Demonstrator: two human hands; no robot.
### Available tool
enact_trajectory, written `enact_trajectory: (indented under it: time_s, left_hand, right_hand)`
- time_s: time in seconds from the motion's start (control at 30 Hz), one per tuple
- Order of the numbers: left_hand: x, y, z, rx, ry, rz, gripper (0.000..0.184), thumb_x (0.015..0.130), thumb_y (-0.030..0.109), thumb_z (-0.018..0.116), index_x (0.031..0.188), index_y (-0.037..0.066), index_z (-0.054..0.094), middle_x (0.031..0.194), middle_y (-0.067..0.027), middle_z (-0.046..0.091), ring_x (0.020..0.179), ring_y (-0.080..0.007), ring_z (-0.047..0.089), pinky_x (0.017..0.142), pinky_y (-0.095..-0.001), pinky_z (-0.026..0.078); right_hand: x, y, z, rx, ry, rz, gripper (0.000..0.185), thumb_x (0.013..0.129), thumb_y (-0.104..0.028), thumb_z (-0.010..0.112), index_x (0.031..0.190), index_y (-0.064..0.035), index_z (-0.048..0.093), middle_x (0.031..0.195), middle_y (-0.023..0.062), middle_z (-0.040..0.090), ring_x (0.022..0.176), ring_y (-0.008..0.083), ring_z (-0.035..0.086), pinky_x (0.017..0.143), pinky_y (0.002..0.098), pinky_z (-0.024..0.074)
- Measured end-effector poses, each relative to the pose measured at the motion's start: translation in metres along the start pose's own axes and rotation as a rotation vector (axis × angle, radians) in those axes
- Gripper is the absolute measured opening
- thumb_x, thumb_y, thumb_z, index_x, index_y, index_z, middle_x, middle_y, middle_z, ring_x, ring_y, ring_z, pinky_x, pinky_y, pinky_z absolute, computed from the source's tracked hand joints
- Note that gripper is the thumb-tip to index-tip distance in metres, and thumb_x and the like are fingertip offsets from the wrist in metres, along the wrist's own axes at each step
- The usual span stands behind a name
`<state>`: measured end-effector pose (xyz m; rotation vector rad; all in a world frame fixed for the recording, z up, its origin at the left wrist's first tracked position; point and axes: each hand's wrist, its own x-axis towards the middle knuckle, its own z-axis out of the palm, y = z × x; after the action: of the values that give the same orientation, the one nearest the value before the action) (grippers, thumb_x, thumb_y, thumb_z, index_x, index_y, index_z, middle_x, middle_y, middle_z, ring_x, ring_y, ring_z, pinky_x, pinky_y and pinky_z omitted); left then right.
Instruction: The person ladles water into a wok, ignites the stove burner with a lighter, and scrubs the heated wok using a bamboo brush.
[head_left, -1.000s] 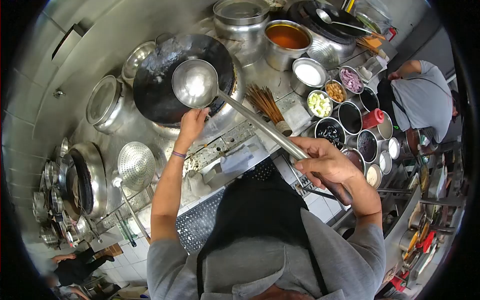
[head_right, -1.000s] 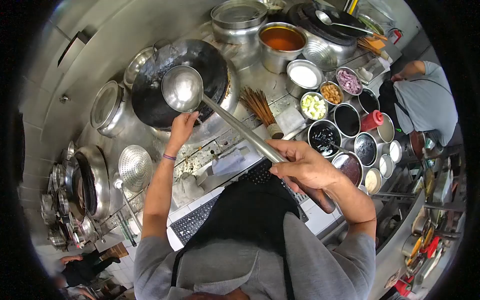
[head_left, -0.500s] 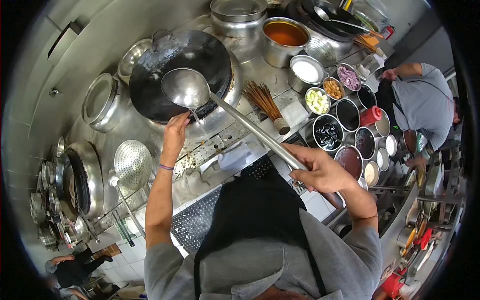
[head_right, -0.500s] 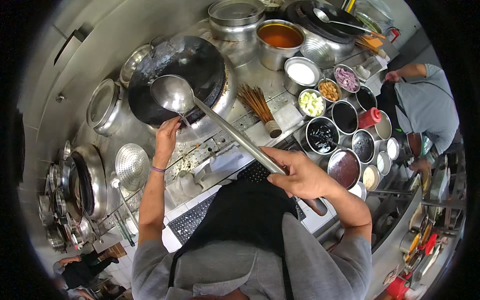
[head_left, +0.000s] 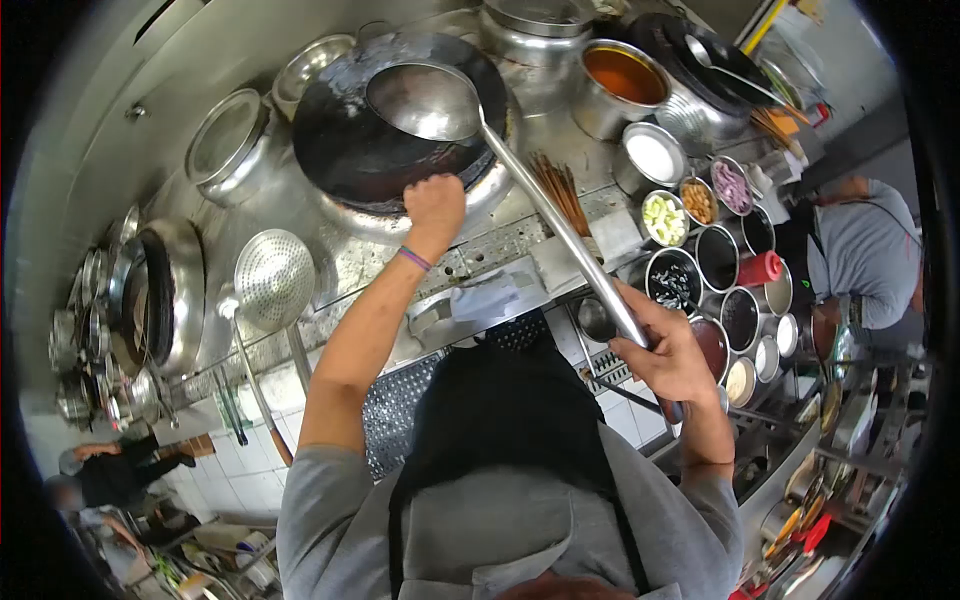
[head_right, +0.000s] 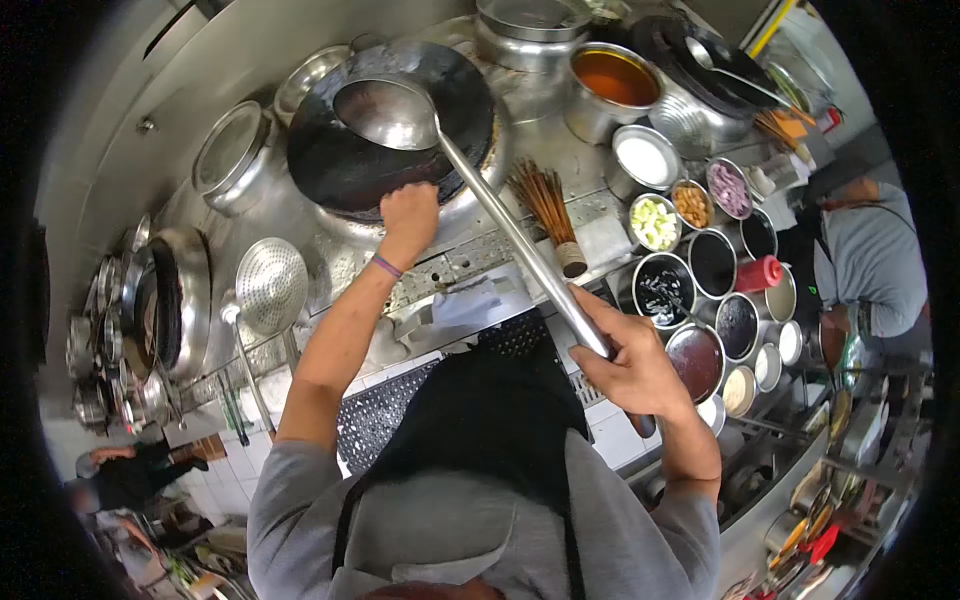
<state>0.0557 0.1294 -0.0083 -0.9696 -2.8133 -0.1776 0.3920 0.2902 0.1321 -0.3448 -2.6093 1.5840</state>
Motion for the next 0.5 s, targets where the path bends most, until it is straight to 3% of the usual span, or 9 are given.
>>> enact_trajectory:
  time_s: [0.07,0.17,0.27,0.37,0.47,0.5]
  left_hand:
    - [0.001,0.001,0.001,-0.012,0.031,-0.04,0.032,0.1,0.025,0.054,0.086,0.003,0.072,0.086,-0.0231,0.071,0.081,-0.0407,0.071,0.072,-0.0475,0.057]
    - [-0.003,-0.025,0.011,-0.221,0.084,0.075,0.024,0.099,0.02,0.059,0.095,0.001,0.072,0.09,-0.0221,0.073,0.081,-0.0351,0.073,0.073,-0.0426,0.055]
    - [-0.019,-0.063,0.012,-0.728,0.215,0.181,0.022,0.099,0.018,0.062,0.096,-0.002,0.071,0.098,-0.02,0.072,0.091,-0.0334,0.07,0.077,-0.0406,0.053]
    - [-0.045,-0.081,0.012,-0.93,0.366,0.132,0.019,0.097,0.015,0.067,0.097,-0.004,0.07,0.097,-0.018,0.07,0.092,-0.0348,0.065,0.077,-0.0411,0.052]
    - [-0.046,-0.072,0.012,-0.814,0.491,0.148,0.017,0.092,0.015,0.071,0.093,-0.003,0.072,0.09,-0.0156,0.069,0.088,-0.0341,0.065,0.076,-0.0413,0.052]
    - [-0.044,-0.067,0.009,-0.699,0.457,0.178,0.017,0.092,0.015,0.071,0.092,-0.002,0.072,0.089,-0.0153,0.069,0.089,-0.0331,0.066,0.076,-0.0414,0.053]
  right_hand:
    - [0.004,0.002,0.005,0.037,-0.021,-0.041,0.067,0.079,0.004,0.07,0.144,-0.0012,0.054,0.073,0.0073,0.061,0.063,0.0075,0.056,0.06,0.0254,0.0473]
    - [0.006,0.002,0.012,0.044,-0.055,-0.088,0.066,0.08,0.004,0.07,0.143,-0.0012,0.054,0.077,0.0094,0.063,0.067,0.0089,0.058,0.064,0.0264,0.0488]
    - [0.005,-0.006,0.014,0.037,-0.079,-0.071,0.065,0.08,0.005,0.071,0.143,-0.001,0.054,0.085,0.0125,0.067,0.074,0.0102,0.061,0.07,0.028,0.0508]
    - [0.001,-0.01,0.01,0.06,-0.084,-0.053,0.068,0.079,0.01,0.069,0.144,0.0024,0.053,0.089,0.0039,0.067,0.075,0.003,0.054,0.067,0.0201,0.0455]
    - [-0.007,0.008,0.015,0.091,-0.067,0.141,0.065,0.081,0.004,0.072,0.143,0.0,0.054,0.09,0.0111,0.07,0.079,0.0067,0.06,0.073,0.0261,0.0515]
    - [-0.007,0.02,0.026,0.102,0.022,0.036,0.066,0.08,0.005,0.072,0.144,-0.0001,0.054,0.092,0.0102,0.071,0.08,0.0058,0.06,0.071,0.0248,0.0517]
